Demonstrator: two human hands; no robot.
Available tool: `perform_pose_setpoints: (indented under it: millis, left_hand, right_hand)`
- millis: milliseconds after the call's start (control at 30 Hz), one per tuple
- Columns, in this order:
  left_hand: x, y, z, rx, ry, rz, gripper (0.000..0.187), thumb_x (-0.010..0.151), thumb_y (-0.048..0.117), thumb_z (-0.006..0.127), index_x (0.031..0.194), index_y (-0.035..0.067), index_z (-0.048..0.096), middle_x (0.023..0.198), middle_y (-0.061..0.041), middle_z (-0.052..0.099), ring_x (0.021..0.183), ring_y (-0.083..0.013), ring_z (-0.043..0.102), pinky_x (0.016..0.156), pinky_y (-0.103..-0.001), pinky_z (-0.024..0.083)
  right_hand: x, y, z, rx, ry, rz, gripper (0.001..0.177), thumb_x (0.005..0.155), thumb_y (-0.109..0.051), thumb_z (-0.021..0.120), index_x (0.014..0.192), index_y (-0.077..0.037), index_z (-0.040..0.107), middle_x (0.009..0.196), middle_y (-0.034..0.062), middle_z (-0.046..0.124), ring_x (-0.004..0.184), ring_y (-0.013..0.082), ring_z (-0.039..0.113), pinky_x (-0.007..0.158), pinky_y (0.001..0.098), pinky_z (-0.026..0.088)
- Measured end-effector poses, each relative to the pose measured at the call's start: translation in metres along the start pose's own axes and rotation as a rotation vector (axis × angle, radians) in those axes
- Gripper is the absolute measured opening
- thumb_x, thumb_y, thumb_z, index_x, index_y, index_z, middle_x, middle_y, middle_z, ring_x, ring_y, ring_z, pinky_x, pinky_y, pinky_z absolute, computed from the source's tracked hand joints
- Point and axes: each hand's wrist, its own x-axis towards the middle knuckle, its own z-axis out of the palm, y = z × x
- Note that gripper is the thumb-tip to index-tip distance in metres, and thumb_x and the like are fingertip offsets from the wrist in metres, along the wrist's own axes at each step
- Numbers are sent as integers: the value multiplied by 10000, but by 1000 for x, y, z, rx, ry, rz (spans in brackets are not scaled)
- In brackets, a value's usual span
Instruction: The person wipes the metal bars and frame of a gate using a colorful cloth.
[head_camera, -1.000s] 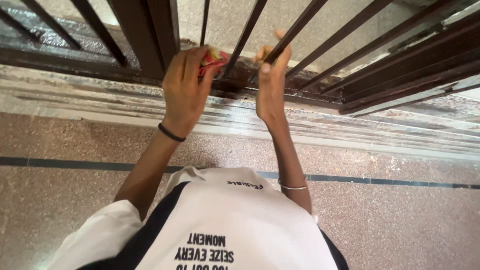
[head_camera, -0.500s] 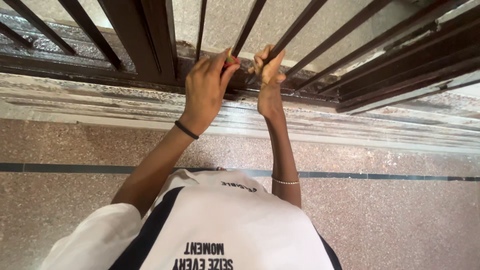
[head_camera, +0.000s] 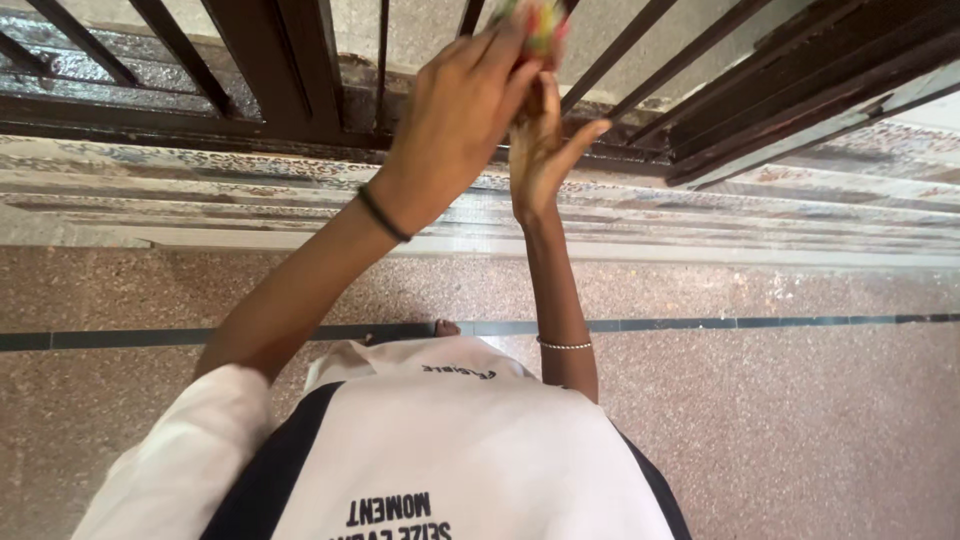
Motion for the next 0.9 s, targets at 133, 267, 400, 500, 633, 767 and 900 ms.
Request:
perform_pose_setpoints:
  millis: [133, 267, 400, 500, 633, 767, 900]
  left_hand:
    - [20, -4, 33, -179, -178, -272, 316, 1085, 183, 598, 1355, 22, 562, 811, -125, 701, 653, -247, 736, 528, -329, 570]
    - [-26, -14, 57, -51, -105, -278, 357, 998, 185, 673, 1294, 1, 592, 867, -145, 732, 755, -306, 745, 598, -384, 612]
    - [-60, -27, 79, 80, -221, -394, 222, 990, 226, 699, 1091, 33, 655, 890, -156, 740, 783, -310, 744, 630, -407, 616]
    - [-54, -20, 70, 87, -383, -539, 288, 981, 242, 684, 1180, 37, 652, 818, -165, 733, 703, -307, 728, 588, -426, 595]
    - [-37, 16, 31, 9, -220, -400, 207, 1022, 216, 689, 1129, 42, 720, 868, -155, 743, 738, -280, 743, 642, -388, 597]
    - [7, 48, 54, 1, -2, -216, 231, 1038, 232, 734, 1139, 24, 736, 861, -161, 748, 712, -282, 736, 636, -393, 579]
    - [25, 55, 84, 85, 78, -213, 243, 1017, 243, 767, 1087, 14, 725, 876, -144, 765, 750, -279, 750, 648, -389, 583]
  right_hand:
    - [-29, 1, -17, -208, 24, -81, 1127, 848, -915, 120, 1530, -65, 406, 1544, 171, 488, 1365, 293, 541, 1167, 506, 440]
    - [-38, 7, -48, -261, 149, -50, 1081, 932, -910, 167, 1449, -36, 537, 1337, 208, 624, 1122, 317, 666, 1076, 487, 551]
    - [-32, 12, -67, -281, 142, -81, 1020, 932, -889, 204, 1443, -69, 531, 1328, 173, 648, 1173, 301, 655, 1066, 490, 535]
    - [-32, 4, -76, -601, 146, -218, 891, 977, -805, 245, 1462, -114, 528, 1403, 109, 630, 1320, 283, 585, 1151, 492, 461]
    - [-25, -19, -103, -1642, 105, -657, 677, 1069, -666, 468, 1594, -248, 380, 1635, 91, 299, 1546, 307, 263, 1327, 525, 182]
    - [-8, -19, -131, -1921, -189, -551, 886, 1003, -627, 634, 1667, -204, 229, 1725, 78, -3, 1577, 383, 42, 1280, 613, 10]
    - [-2, -15, -158, -1853, -464, -479, 925, 929, -534, 700, 1661, -244, 214, 1726, 58, 75, 1590, 345, 91, 1295, 594, 50]
